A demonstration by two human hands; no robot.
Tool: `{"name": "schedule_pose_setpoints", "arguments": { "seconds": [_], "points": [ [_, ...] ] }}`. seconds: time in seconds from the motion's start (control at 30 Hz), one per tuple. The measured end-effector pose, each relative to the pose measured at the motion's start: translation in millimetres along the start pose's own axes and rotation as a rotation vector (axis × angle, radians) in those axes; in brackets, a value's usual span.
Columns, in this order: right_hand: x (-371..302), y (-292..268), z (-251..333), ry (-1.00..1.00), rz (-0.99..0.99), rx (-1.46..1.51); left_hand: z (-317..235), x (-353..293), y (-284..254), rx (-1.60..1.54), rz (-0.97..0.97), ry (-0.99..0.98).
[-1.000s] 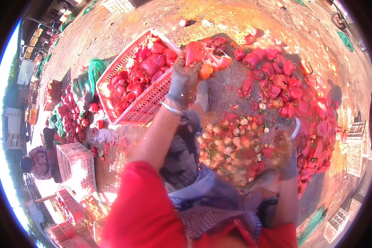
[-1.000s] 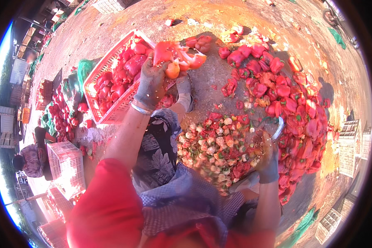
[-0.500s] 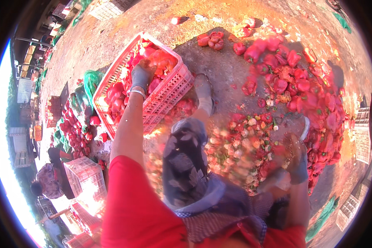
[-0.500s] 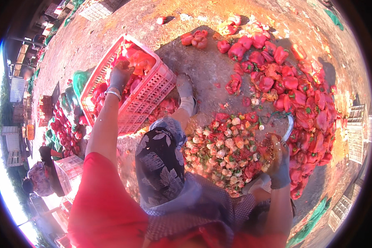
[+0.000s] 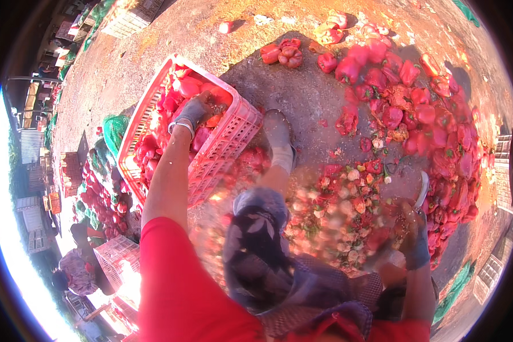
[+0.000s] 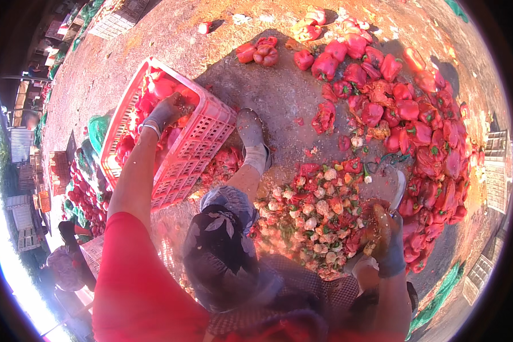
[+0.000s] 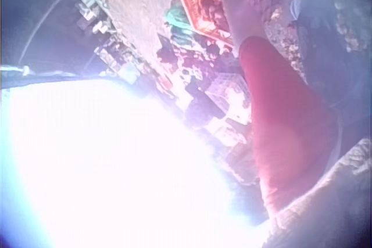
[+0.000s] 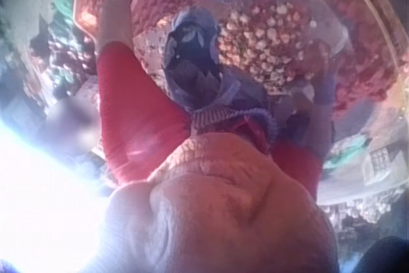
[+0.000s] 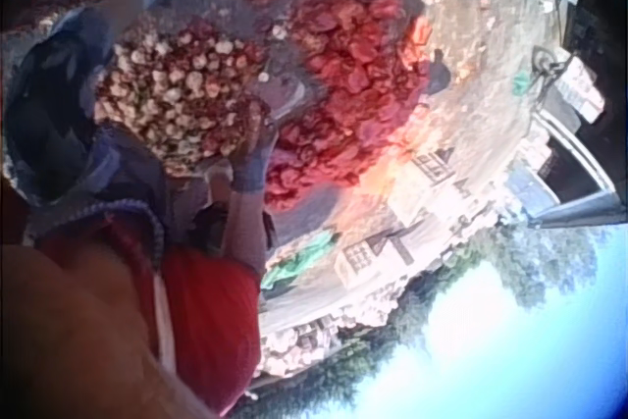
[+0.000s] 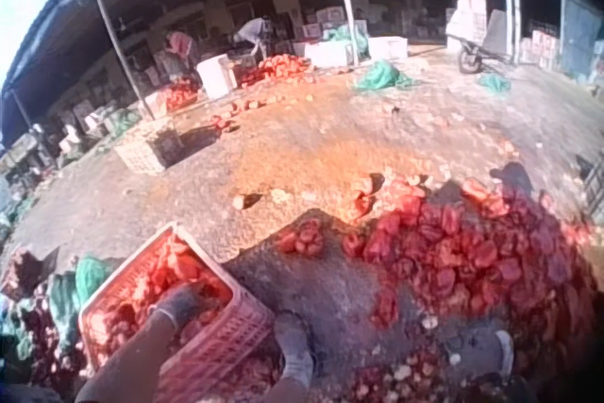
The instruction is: The person processes red peppers by hand, using a small knife to cut off the stems and cores before tossing the pieces into a crate or onto a pile.
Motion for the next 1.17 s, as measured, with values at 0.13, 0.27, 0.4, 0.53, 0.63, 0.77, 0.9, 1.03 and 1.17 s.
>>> {"name": "schedule_pose_setpoints", "arguments": {
  "seconds": [0.13,0.27,0.4,0.53,0.63,0.77,0.9,1.03,1.17],
  "points": [
    [11.0,14.1,-9.3,0.447,0.082,0.301,48.3,23.3,45.4,0.136,0.029,-0.006],
    [8.3,7.8,-4.9,0.962,0.114,0.759,46.3,42.4,56.0,0.183,0.086,0.027],
    [7.6,-16.2,-28.9,0.555,-0.13,0.289,120.8,43.9,70.8,0.095,-0.164,-0.076],
    [-43.9,-54.8,-79.8,1.258,-0.426,1.001,114.4,46.4,78.8,-0.68,-0.088,-0.15],
    [-76.2,-96.4,-103.8,1.231,-0.739,1.255,134.3,25.1,52.8,-0.59,-0.09,-0.005],
    [-116.7,-142.7,-97.7,1.067,-0.94,0.87,-4.6,-1.9,30.1,0.008,-0.355,-0.049],
    [-118.5,-174.9,-72.5,1.066,-0.959,1.143,-122.0,8.1,43.2,0.016,-0.549,0.264],
    [-152.1,-191.9,-67.2,1.025,-0.987,1.115,-310.5,39.6,138.9,-0.113,-0.324,0.519],
    [-187.0,-201.2,-76.0,0.95,-0.989,1.495,-427.7,62.3,250.1,-0.187,-0.003,0.622]
  ]
}}
Point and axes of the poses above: each hand's wrist, its own x-axis towards the middle knuckle, its own y-axis out of the palm, z = x × y, the point moved 3 cm from there along x, towards the middle knuckle, and after that the axes turned 15 degrees about y, right-handed, at the moved point
